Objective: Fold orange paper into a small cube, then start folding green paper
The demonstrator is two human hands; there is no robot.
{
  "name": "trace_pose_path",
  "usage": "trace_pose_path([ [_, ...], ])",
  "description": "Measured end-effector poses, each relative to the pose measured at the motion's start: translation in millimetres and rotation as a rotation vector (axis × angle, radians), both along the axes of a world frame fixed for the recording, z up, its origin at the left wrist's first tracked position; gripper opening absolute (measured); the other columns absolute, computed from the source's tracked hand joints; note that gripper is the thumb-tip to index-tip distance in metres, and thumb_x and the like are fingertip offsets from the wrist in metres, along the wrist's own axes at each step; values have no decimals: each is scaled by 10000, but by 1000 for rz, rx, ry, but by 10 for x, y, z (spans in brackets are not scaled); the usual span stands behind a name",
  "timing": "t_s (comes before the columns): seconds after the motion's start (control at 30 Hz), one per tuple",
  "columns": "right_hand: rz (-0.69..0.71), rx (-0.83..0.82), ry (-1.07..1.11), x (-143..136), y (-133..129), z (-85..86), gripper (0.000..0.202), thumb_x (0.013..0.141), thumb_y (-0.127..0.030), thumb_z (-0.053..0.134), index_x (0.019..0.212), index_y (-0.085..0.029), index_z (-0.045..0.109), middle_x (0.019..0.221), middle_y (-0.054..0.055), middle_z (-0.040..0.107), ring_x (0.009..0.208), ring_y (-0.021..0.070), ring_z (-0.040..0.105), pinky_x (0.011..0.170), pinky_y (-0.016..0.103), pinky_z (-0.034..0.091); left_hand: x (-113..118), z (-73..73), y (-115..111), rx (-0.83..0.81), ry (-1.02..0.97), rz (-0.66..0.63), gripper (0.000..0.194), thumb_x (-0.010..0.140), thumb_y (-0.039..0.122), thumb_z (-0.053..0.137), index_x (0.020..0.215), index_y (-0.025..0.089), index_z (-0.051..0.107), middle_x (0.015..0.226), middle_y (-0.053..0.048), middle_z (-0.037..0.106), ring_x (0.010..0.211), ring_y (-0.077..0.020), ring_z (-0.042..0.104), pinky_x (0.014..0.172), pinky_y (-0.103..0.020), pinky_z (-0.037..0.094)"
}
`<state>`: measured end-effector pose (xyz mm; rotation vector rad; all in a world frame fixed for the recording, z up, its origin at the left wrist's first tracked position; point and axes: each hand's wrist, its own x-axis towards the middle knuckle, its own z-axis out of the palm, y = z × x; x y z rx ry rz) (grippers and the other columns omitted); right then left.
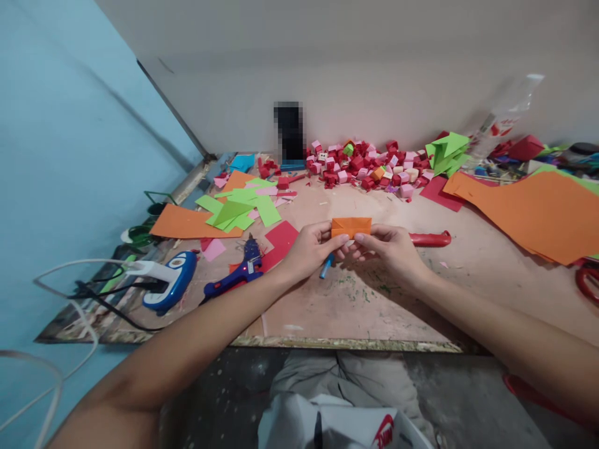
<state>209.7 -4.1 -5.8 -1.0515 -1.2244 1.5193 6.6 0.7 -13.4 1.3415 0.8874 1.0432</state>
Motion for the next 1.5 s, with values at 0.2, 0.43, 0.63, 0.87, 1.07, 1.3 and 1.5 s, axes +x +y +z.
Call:
trace_pose_path([
  [0.2, -4, 5, 11, -2, -2, -7, 313, 786, -468, 950, 869, -184, 847, 844, 83, 827, 684, 196, 758, 670, 306, 618, -13, -19, 18, 6, 19, -3, 313, 910, 434, 802, 982, 132, 762, 854, -85, 786, 696, -154, 726, 661, -271, 593],
  [0.43, -4, 5, 24, 0, 0, -12, 290, 793, -449, 946, 853, -185, 843, 834, 82, 828, 691, 187, 759, 670, 292, 614, -13, -24, 27, 10, 29, -7, 308, 920, 433, 793, 955, 129, 755, 832, -79, 776, 687, -152, 721, 669, -279, 602],
  [0.63, -2, 5, 24, -7, -4, -3, 294, 793, -453, 942, 852, -182, 846, 841, 85, 831, 684, 185, 755, 663, 290, 607, -17, -18, 31, 13, 32, -14, 299, 924, 423, 786, 952, 127, 758, 821, -80, 775, 678, -151, 716, 661, -278, 599],
  [0.87, 4, 7, 40, -13, -10, 11, 300, 778, -444, 958, 846, -171, 853, 822, 77, 828, 673, 165, 748, 644, 256, 600, -12, -20, 41, 22, 31, -18, 316, 920, 428, 789, 932, 113, 761, 826, -91, 783, 679, -150, 718, 667, -272, 599],
  [1.07, -15, 4, 40, 4, 34, -39, 398, 700, -504, 1007, 795, -156, 841, 798, 95, 833, 635, 157, 749, 615, 234, 601, -15, -50, 59, -10, 6, -20, 322, 898, 419, 804, 925, 102, 756, 809, -86, 785, 671, -151, 734, 680, -276, 615],
  [1.3, -2, -6, 17, 23, 57, -24, 441, 679, -545, 1012, 791, -155, 840, 835, 123, 843, 644, 166, 756, 623, 248, 616, -25, -64, 88, -52, -44, -41, 342, 859, 425, 848, 932, 102, 760, 814, -88, 799, 690, -165, 757, 705, -290, 630],
  [1.5, -3, 12, 6, 31, 53, -18, 392, 725, -512, 996, 791, -162, 834, 812, 111, 837, 645, 172, 757, 624, 258, 612, -63, -25, 104, -127, -17, -90, 380, 859, 436, 848, 972, 83, 766, 829, -116, 810, 691, -168, 761, 692, -284, 622],
])
